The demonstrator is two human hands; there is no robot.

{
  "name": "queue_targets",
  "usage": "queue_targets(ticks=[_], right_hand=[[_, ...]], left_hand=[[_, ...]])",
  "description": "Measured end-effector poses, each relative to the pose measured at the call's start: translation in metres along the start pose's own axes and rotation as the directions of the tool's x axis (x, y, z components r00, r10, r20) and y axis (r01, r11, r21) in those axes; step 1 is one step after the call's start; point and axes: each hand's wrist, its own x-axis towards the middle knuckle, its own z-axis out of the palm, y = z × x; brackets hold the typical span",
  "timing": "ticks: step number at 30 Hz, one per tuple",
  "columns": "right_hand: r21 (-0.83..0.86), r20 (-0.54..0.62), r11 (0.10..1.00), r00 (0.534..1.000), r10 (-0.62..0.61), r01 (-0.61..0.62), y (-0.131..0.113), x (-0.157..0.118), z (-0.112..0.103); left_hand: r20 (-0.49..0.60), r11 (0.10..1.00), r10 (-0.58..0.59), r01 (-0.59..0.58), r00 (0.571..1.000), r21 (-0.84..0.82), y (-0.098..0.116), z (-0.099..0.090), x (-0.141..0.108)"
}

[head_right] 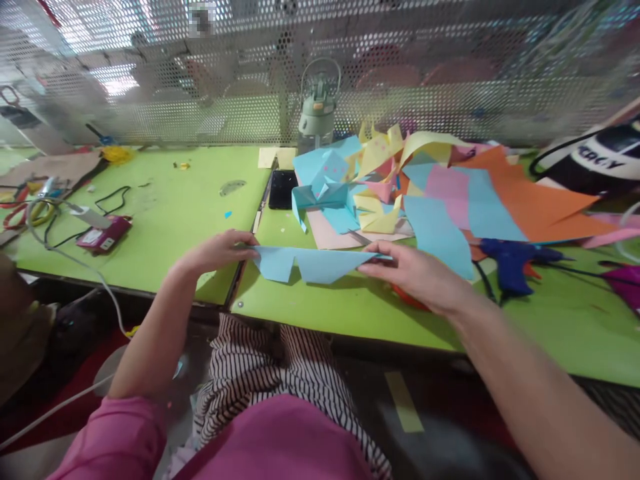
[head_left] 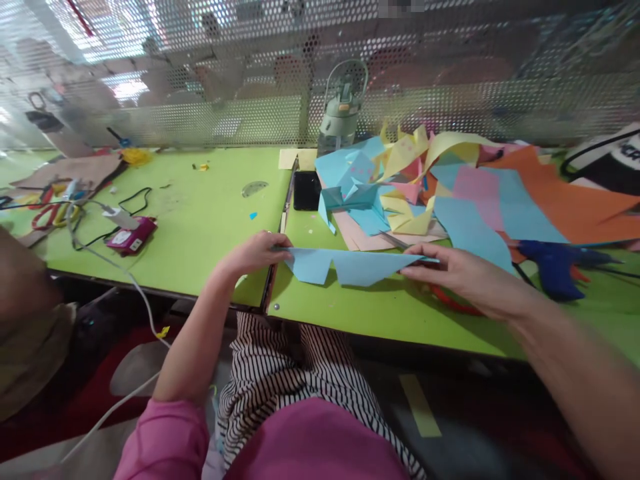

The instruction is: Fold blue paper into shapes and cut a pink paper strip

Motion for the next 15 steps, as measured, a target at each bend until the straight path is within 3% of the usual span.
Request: queue_targets(ticks=[3, 6, 12, 15], right_hand=[[0.271, 0.097, 0.952, 0.988, 0.121, -0.143, -0.002, 0.005, 0.001], [0.395, 0.072, 0.898, 0.981, 0.182, -0.196, -0.003, 0.004, 0.006], [0.422, -0.139, 0.899, 0.971, 0.193, -0.119, -0.010, -0.005, 0.011], [0.490, -0.243, 0.872, 0.961, 0.133, 0.003, -0.016, -0.009, 0.013]], left_hand=[[-0.034, 0.999, -0.025, 0.024, 0.999, -0.031, -0.002, -0.001, 0.001], [-0.075, 0.999, -0.026, 0.022, 0.997, -0.042, -0.002, 0.001, 0.001], [-0.268, 0.999, 0.052, -0.051, 0.962, 0.012, 0.009, -0.002, -0.001], [-0.344, 0.990, 0.138, -0.120, 0.929, 0.073, 0.017, -0.002, -0.002]])
